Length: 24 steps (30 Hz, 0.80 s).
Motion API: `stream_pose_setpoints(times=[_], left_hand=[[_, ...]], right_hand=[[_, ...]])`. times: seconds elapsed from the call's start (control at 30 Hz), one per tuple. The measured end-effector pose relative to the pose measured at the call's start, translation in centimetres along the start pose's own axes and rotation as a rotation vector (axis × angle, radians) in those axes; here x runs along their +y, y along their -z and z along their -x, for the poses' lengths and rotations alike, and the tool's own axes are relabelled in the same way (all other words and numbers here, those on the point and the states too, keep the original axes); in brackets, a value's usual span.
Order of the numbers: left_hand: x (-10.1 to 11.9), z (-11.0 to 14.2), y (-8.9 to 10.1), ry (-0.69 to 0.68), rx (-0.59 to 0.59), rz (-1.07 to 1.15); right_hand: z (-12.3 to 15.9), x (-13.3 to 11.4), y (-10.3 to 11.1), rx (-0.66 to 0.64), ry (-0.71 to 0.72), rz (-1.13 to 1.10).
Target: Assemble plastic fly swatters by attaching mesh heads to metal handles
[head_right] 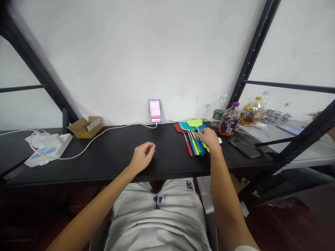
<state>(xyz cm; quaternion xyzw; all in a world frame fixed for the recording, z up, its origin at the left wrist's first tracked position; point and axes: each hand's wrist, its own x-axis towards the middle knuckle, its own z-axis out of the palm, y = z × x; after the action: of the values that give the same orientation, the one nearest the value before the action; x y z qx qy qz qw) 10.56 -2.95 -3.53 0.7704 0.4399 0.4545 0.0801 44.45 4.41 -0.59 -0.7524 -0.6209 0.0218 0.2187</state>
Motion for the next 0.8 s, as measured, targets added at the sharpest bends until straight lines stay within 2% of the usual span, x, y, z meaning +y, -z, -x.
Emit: stream_pose_setpoints(times=[0.13,0.37,0.67,0.8], left_hand=[[0.1,0.0,0.1,-0.010,-0.001,-0.006],[0.1,0.0,0.1,-0.003,0.018,-0.008],[0.0,0.0,0.0,-0.006,0.018,-0.013],[0.0,0.1,0.0,-0.006,0.018,-0.009]], right_hand=[[0.0,-0.3,-0.2,-0.064,-0.044,0.013],[0.8,-1.7,0.5,-0.080,-0.087,0.037],[1.1,-1.7,1.0,0.037,-0.170,0.036],[0.7,-1.0,0.6,-0.061,-0.248,0.045]])
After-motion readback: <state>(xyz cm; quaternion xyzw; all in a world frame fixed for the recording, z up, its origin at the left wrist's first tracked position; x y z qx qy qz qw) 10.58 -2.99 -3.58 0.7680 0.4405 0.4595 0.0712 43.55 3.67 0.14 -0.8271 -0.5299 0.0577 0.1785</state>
